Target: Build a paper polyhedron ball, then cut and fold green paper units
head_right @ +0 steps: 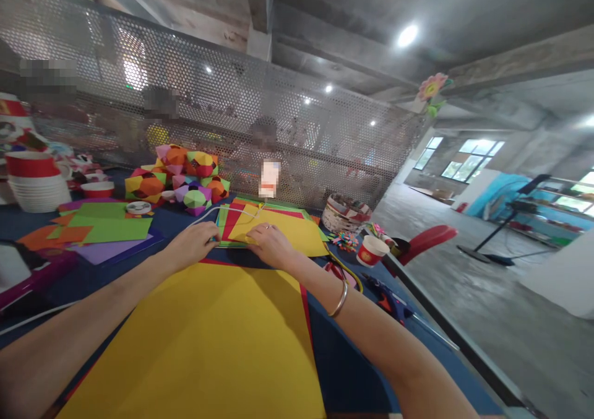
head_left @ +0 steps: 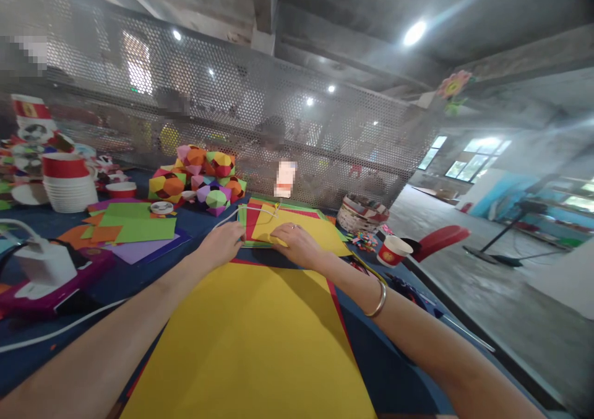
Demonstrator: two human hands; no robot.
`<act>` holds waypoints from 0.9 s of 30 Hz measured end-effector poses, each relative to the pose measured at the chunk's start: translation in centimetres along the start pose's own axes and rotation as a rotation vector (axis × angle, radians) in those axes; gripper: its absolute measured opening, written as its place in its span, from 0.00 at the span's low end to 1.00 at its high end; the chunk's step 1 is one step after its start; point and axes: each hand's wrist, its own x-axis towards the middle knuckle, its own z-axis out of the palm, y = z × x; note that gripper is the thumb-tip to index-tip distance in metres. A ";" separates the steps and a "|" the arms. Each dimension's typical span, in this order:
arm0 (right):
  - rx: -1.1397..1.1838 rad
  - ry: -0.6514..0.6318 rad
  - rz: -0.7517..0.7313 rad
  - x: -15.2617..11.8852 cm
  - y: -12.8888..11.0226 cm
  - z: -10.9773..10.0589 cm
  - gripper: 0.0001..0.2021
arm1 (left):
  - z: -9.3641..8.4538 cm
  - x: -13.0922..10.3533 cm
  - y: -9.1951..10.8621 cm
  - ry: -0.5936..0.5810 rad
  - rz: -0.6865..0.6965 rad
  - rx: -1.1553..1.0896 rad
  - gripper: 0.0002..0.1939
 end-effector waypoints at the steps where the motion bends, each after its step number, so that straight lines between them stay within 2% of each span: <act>1: 0.002 0.000 0.000 -0.1 0.0 0.0 0.09 | 0.0 0.0 0.0 -0.003 -0.001 0.011 0.08; 7: 0.010 -0.007 0.012 -0.5 0.0 -0.2 0.09 | 0.0 0.1 0.1 -0.022 -0.010 0.031 0.05; 12: 0.012 -0.011 0.020 -0.8 -0.2 -0.3 0.09 | 0.0 0.1 0.1 -0.009 -0.039 0.021 0.11; 16: 0.014 -0.011 0.018 -0.8 -0.5 -0.3 0.10 | 0.1 0.1 -0.1 0.012 -0.071 0.021 0.11; 27: -0.008 -0.033 0.010 1.0 -2.3 0.2 0.06 | 0.4 0.3 -0.7 0.059 -0.118 -0.015 0.12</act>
